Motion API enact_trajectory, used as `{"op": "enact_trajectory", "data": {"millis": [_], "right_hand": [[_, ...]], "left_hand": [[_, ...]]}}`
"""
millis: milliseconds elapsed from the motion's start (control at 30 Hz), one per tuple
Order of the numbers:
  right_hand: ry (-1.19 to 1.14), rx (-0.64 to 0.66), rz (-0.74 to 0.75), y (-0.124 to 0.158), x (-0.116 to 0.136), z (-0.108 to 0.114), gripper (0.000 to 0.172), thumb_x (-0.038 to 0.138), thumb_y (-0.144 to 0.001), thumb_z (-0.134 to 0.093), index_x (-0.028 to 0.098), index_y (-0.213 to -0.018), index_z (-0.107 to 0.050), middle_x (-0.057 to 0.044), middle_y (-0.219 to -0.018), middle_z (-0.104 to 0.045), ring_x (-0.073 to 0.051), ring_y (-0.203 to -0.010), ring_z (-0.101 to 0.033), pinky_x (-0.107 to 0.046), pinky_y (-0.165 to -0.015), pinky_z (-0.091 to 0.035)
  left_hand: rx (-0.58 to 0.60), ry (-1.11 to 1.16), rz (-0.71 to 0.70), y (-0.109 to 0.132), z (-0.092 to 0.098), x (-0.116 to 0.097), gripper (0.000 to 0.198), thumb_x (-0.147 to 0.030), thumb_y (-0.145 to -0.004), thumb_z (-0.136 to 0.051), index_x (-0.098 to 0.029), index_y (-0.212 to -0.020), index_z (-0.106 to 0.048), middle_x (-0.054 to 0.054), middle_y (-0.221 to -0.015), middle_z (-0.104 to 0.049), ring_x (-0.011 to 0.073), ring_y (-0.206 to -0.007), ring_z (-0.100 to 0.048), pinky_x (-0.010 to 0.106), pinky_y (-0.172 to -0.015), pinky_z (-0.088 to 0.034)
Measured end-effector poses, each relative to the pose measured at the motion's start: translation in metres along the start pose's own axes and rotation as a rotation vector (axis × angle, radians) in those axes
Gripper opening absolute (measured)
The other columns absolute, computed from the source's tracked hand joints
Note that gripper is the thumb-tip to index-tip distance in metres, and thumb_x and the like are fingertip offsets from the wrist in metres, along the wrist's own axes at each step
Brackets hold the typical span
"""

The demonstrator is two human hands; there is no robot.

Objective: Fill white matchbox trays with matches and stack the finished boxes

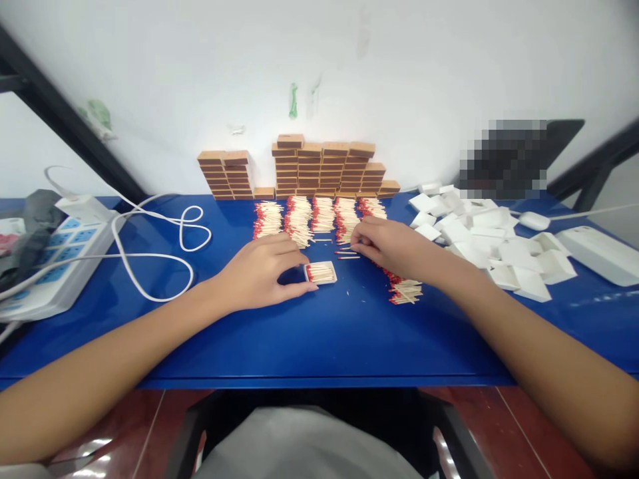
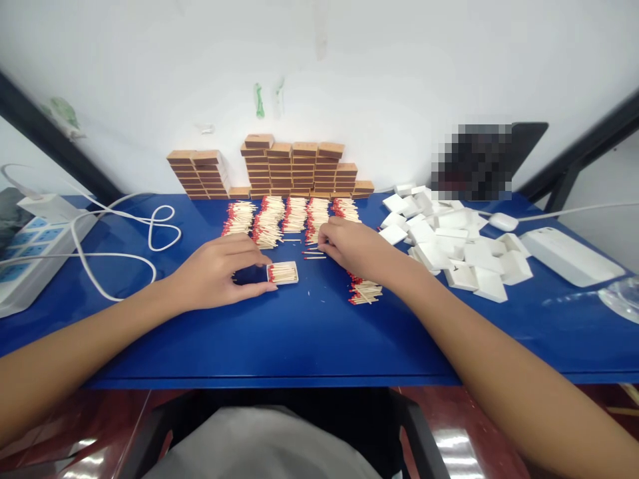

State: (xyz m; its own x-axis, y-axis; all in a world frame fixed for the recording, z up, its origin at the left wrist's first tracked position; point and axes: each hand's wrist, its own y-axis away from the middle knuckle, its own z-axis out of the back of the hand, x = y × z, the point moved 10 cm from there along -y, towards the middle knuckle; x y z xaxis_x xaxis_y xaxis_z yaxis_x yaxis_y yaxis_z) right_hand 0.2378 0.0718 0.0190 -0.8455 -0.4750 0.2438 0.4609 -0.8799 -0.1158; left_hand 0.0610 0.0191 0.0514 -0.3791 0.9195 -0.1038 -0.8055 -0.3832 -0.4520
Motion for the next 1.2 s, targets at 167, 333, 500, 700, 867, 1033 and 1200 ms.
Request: {"op": "enact_trajectory", "data": {"millis": [167,333,500,700,867,1033,1200], "right_hand": [[0.034,0.023,-0.009,0.001,0.003,-0.004,0.014,0.025,-0.104,-0.052,0.022,-0.092,-0.059,-0.009,-0.096,-0.068,-0.022,-0.083,-0.062,-0.033,-0.072,-0.042],[-0.015,0.007,0.021,0.001,0.01,-0.004,0.017,0.027,-0.105,-0.05,0.021,-0.094,-0.062,-0.009,-0.097,-0.069,-0.023,-0.086,-0.063,-0.034,-0.076,-0.043],[-0.051,-0.001,0.027,0.001,0.011,-0.001,0.014,0.03,-0.103,-0.057,0.021,-0.094,-0.064,-0.008,-0.093,-0.068,-0.023,-0.084,-0.061,-0.034,-0.074,-0.042],[-0.053,-0.003,0.035,0.0,0.008,0.0,0.013,0.028,-0.102,-0.058,0.021,-0.095,-0.066,-0.008,-0.091,-0.068,-0.022,-0.083,-0.06,-0.033,-0.073,-0.041],[-0.054,0.019,0.024,0.001,0.002,-0.001,0.011,0.029,-0.101,-0.06,0.021,-0.097,-0.068,-0.007,-0.089,-0.068,-0.022,-0.08,-0.059,-0.033,-0.071,-0.039],[-0.056,0.003,0.034,0.001,0.007,0.0,0.014,0.028,-0.102,-0.057,0.021,-0.092,-0.065,-0.008,-0.09,-0.068,-0.022,-0.081,-0.06,-0.033,-0.072,-0.041],[-0.055,-0.01,0.045,0.001,0.012,0.001,0.015,0.028,-0.101,-0.056,0.022,-0.092,-0.065,-0.007,-0.088,-0.069,-0.022,-0.079,-0.06,-0.033,-0.071,-0.041]], "left_hand": [[0.01,0.002,0.005,0.0,-0.001,0.001,0.032,-0.048,-0.1,-0.074,-0.016,-0.102,-0.077,0.005,-0.089,-0.074,0.0199,-0.082,-0.068,0.033,-0.077,-0.053],[0.019,0.0,0.02,0.0,-0.002,0.002,0.033,-0.049,-0.1,-0.074,-0.017,-0.103,-0.077,0.005,-0.09,-0.075,0.02,-0.083,-0.068,0.033,-0.078,-0.053],[0.021,-0.001,0.019,0.0,-0.002,0.001,0.034,-0.05,-0.1,-0.074,-0.016,-0.103,-0.077,0.006,-0.089,-0.075,0.0202,-0.082,-0.068,0.033,-0.077,-0.052],[0.035,-0.002,0.029,0.0,-0.003,0.002,0.033,-0.049,-0.1,-0.073,-0.016,-0.103,-0.078,0.006,-0.09,-0.075,0.0199,-0.083,-0.068,0.034,-0.079,-0.053],[0.035,-0.003,0.03,0.0,-0.003,0.002,0.034,-0.051,-0.101,-0.073,-0.017,-0.102,-0.078,0.006,-0.089,-0.075,0.0198,-0.083,-0.067,0.033,-0.077,-0.052],[0.029,-0.002,0.026,0.0,-0.003,0.002,0.035,-0.051,-0.101,-0.072,-0.017,-0.102,-0.078,0.006,-0.089,-0.075,0.02,-0.082,-0.067,0.034,-0.077,-0.052],[0.034,0.008,0.031,0.0,-0.003,0.002,0.033,-0.05,-0.1,-0.074,-0.017,-0.103,-0.078,0.006,-0.091,-0.075,0.0206,-0.084,-0.069,0.034,-0.079,-0.053]]}}
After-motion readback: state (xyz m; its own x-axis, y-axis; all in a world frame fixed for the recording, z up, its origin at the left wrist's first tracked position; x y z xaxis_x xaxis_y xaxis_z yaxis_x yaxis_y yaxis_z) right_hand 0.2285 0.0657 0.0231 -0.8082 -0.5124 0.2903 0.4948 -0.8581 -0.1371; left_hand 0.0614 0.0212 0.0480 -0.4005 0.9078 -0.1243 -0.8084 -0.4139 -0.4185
